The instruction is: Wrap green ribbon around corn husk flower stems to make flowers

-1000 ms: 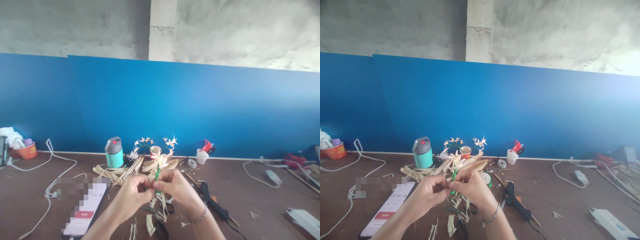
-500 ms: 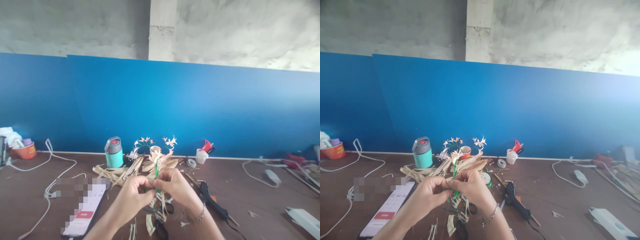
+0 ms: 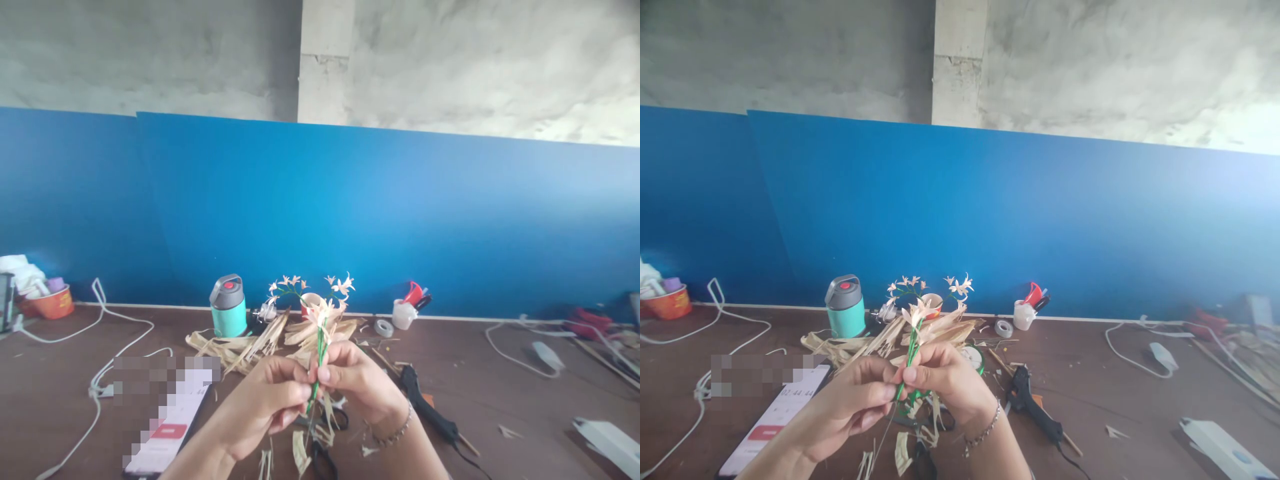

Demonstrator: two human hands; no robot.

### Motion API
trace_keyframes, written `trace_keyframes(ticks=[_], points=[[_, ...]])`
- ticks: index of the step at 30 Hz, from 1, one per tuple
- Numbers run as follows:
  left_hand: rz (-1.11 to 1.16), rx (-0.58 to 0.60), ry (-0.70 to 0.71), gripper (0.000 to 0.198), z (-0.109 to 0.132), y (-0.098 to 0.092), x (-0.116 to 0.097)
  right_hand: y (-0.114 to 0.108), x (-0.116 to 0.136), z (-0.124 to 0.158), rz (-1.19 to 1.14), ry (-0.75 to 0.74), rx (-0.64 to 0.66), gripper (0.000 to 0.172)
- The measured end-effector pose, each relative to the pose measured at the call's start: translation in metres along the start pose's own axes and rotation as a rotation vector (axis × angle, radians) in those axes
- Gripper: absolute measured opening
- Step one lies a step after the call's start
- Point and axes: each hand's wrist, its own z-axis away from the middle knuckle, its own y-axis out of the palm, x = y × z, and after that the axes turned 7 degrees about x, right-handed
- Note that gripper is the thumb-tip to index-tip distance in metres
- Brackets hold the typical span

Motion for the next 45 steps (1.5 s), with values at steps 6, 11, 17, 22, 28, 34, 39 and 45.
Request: trace_keyframes(ticks=[6,11,17,22,28,34,39,45], points=[[-0.169,-0.021,-0.027,0.013,0.000,-0.003,-0.001,0.008,0.005,0.001,0.069,0.016,-0.037,0.025],[-0.636,-0.243,0.118,0.015,0.000,0.002,-0.003,0.012,0.008,-0.002,0.433,0.120,-0.297,0.030],[-0.842,-0.379,0.228,0.019,-0.001,0.006,0.003,0.016,0.010,-0.005,0.613,0.169,-0.421,0.028],[-0.703,-0.265,0.182,0.018,0.002,0.008,-0.002,0.015,0.007,-0.004,0.592,0.141,-0.398,0.034],[-0.511,-0.194,0.070,0.018,0.002,0.005,-0.005,0.013,0.007,-0.004,0.428,0.106,-0.347,0.036],[-0.140,-0.112,0.003,0.016,0.001,0.002,-0.003,0.008,0.006,-0.002,0.071,0.018,-0.057,0.022],[-0.051,-0.036,0.010,0.018,0.002,0.003,-0.003,0.006,0.003,0.000,0.017,-0.033,-0.035,0.016],[-0.098,0.003,-0.012,0.010,0.002,-0.002,0.000,0.008,0.005,0.001,0.041,-0.009,-0.020,0.019]])
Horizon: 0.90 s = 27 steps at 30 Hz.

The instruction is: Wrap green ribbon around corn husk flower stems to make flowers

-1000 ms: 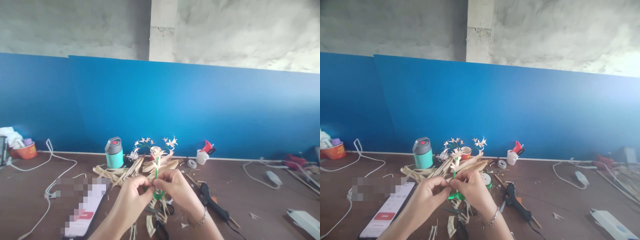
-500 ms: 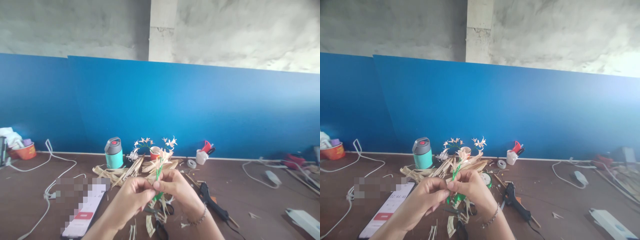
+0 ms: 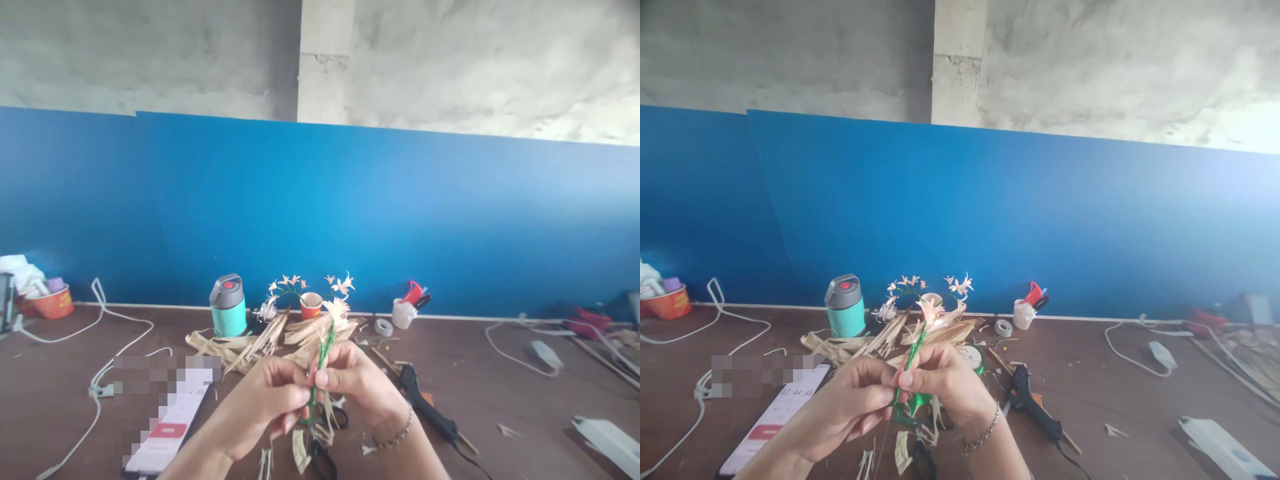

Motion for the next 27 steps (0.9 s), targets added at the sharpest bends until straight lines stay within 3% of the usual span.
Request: trace_keyframes(ticks=[7,14,17,22,24,27], points=[[-0.014,0.040,-0.037,0.011,0.000,0.001,0.000,0.000,0.001,0.001,-0.008,0.068,0.089,0.026],[-0.085,0.041,-0.056,0.010,0.001,0.001,0.002,-0.002,0.005,0.003,0.040,0.046,0.132,0.023],[-0.241,-0.041,-0.023,0.014,0.002,0.005,-0.001,-0.002,0.005,0.003,0.085,0.052,0.061,0.024],[-0.537,-0.330,0.201,0.015,0.000,0.012,-0.005,-0.002,0.004,-0.001,0.243,0.102,-0.166,0.032],[-0.547,-0.358,0.216,0.016,-0.001,0.012,-0.004,-0.001,0.004,-0.001,0.305,0.102,-0.191,0.033],[-0.454,-0.290,0.098,0.016,0.000,0.009,-0.001,0.000,0.006,0.001,0.393,0.104,-0.188,0.035]])
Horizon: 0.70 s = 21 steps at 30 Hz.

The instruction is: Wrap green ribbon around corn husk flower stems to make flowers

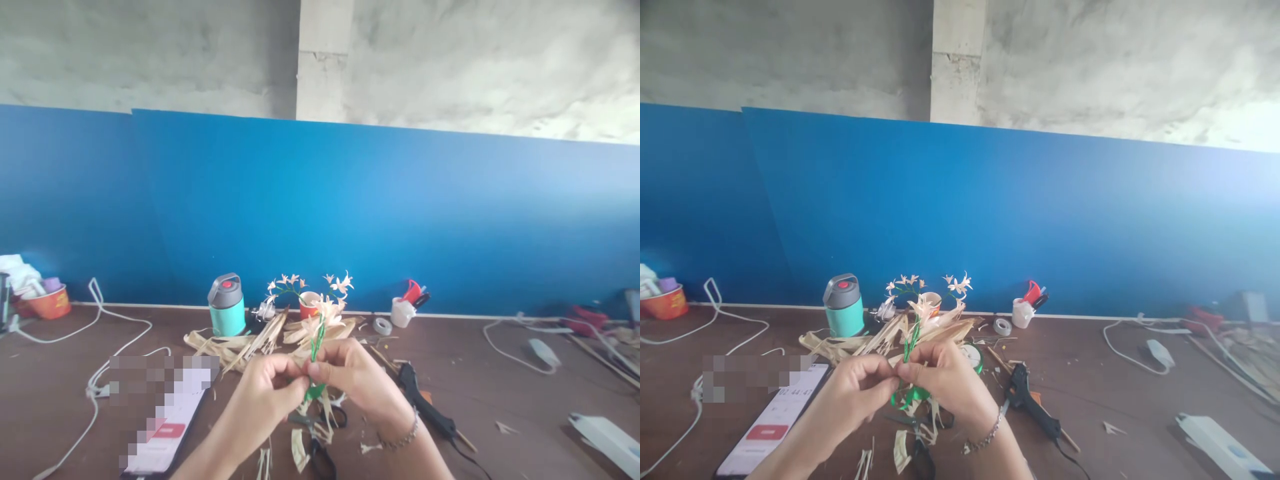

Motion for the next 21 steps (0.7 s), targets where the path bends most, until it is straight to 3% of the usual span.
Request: trace_keyframes(ticks=[6,10,15,21], points=[[0.087,0.083,-0.156,0.015,0.000,-0.001,0.002,-0.001,0.001,0.004,0.095,0.056,-0.018,0.029],[0.086,0.066,-0.140,0.017,-0.002,0.000,0.004,-0.002,0.000,0.004,0.135,0.094,-0.065,0.022],[0.151,0.125,-0.112,0.016,-0.006,-0.002,0.011,-0.001,0.002,0.003,0.153,0.097,-0.075,0.021],[0.108,0.080,-0.064,0.014,-0.003,0.000,0.005,0.001,0.002,0.002,0.125,0.087,-0.088,0.024]])
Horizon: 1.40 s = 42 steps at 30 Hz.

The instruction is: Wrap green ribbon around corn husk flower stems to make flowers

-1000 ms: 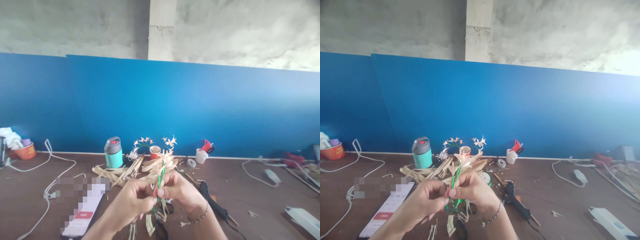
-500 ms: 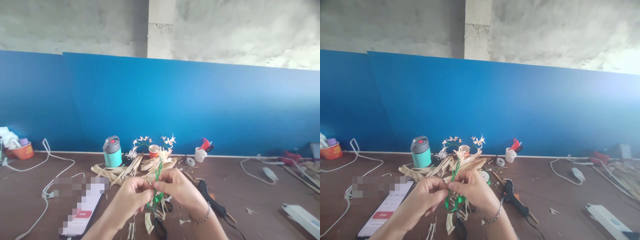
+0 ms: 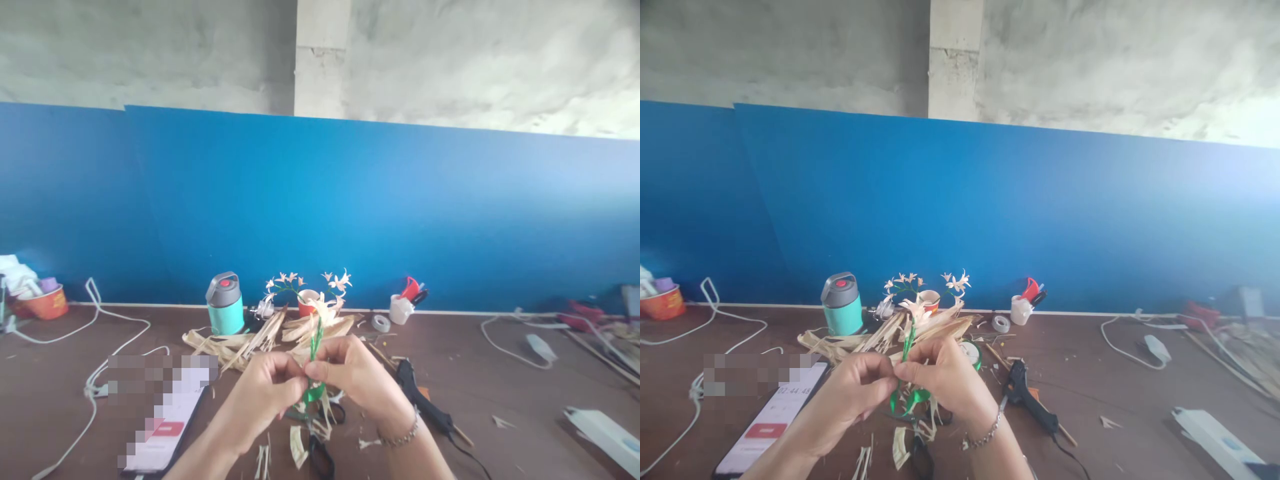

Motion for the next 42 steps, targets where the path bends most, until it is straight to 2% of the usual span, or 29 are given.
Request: trace_keyframes(ticks=[5,10,16,21,23,25,27,28,32,34,37,42], points=[[-0.165,-0.126,0.149,0.015,0.000,0.003,-0.005,0.004,0.000,-0.003,0.011,-0.011,-0.068,0.022],[-0.227,-0.238,0.232,0.021,0.001,0.008,-0.004,0.006,-0.001,-0.005,0.002,-0.020,-0.138,0.024],[-0.134,-0.183,0.211,0.018,0.003,0.008,-0.002,0.008,-0.001,-0.006,-0.001,-0.045,-0.149,0.030],[-0.092,-0.187,0.179,0.018,0.000,0.007,-0.004,0.008,-0.004,-0.007,0.010,-0.045,-0.142,0.033],[-0.055,-0.178,0.152,0.017,-0.002,0.005,-0.004,0.004,-0.007,-0.009,0.029,-0.069,-0.107,0.035],[-0.007,-0.171,0.109,0.016,-0.005,0.001,-0.002,-0.002,-0.012,-0.014,0.143,-0.089,-0.047,0.037],[0.038,-0.196,0.081,0.016,-0.007,-0.003,0.000,-0.006,-0.022,-0.022,0.419,-0.030,-0.041,0.041],[0.054,-0.216,0.079,0.017,-0.008,-0.005,0.001,-0.006,-0.030,-0.027,0.633,0.039,-0.075,0.034],[0.064,-0.260,0.099,0.017,-0.010,-0.007,0.003,0.002,-0.063,-0.044,0.852,0.188,-0.097,0.021],[0.066,-0.259,0.102,0.018,-0.009,-0.007,0.004,0.008,-0.076,-0.048,0.914,0.258,-0.117,0.017],[0.077,-0.242,0.094,0.018,-0.009,-0.006,0.003,0.014,-0.087,-0.050,0.943,0.301,-0.147,0.019],[0.104,-0.235,0.092,0.019,-0.009,-0.006,0.001,0.012,-0.083,-0.051,0.812,0.234,-0.209,0.013]])
